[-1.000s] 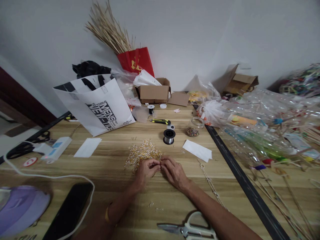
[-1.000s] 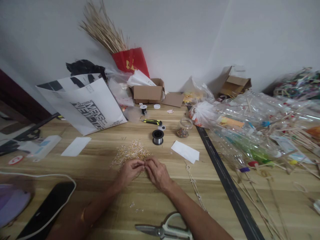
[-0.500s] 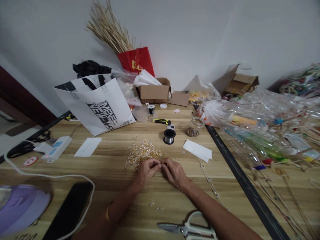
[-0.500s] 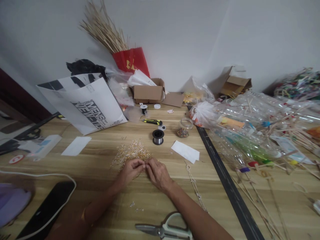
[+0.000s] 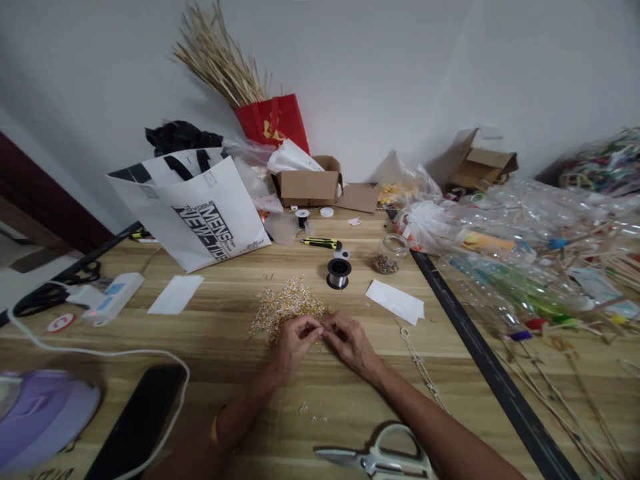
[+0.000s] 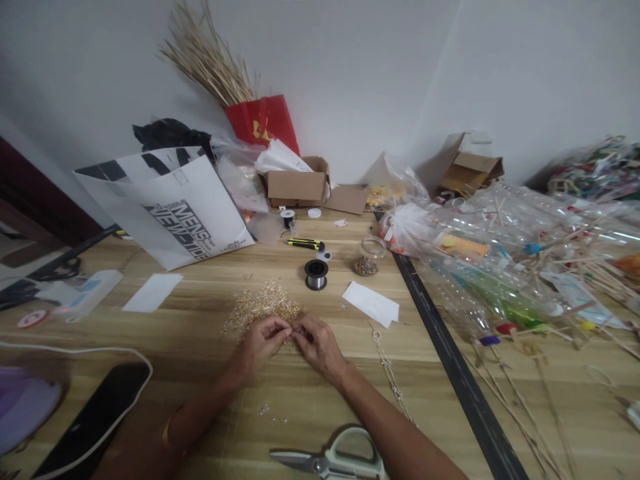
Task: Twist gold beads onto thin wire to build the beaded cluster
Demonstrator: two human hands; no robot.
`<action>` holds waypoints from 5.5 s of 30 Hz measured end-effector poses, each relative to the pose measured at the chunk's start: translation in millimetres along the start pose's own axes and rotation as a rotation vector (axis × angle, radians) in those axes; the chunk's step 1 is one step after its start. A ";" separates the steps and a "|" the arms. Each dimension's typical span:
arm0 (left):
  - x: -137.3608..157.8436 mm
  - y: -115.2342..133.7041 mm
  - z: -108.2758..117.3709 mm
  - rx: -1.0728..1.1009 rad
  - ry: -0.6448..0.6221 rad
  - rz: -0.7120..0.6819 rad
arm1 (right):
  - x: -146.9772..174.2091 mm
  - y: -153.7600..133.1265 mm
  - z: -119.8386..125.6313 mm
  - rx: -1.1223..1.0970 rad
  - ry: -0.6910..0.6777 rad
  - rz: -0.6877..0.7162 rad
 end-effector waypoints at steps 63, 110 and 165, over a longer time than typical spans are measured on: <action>14.7 34.3 -1.1 -0.560 0.044 -0.427 | 1.7 15.5 -8.4 -0.184 -0.110 -0.173; 3.1 22.5 -0.2 -0.283 -0.048 -0.203 | 0.0 22.1 -7.2 -0.289 -0.092 -0.262; 6.0 11.2 -1.8 -0.128 -0.057 -0.035 | 1.4 20.9 -11.7 -0.268 -0.070 -0.194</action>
Point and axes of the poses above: each hand's wrist, its own x-axis away from the middle knuckle, its own z-axis out of the back of the hand, y = z × x, the point moved 8 cm from there along -x, towards the middle knuckle, and after that the axes turned 3 degrees about -x, right-handed, at the moved point
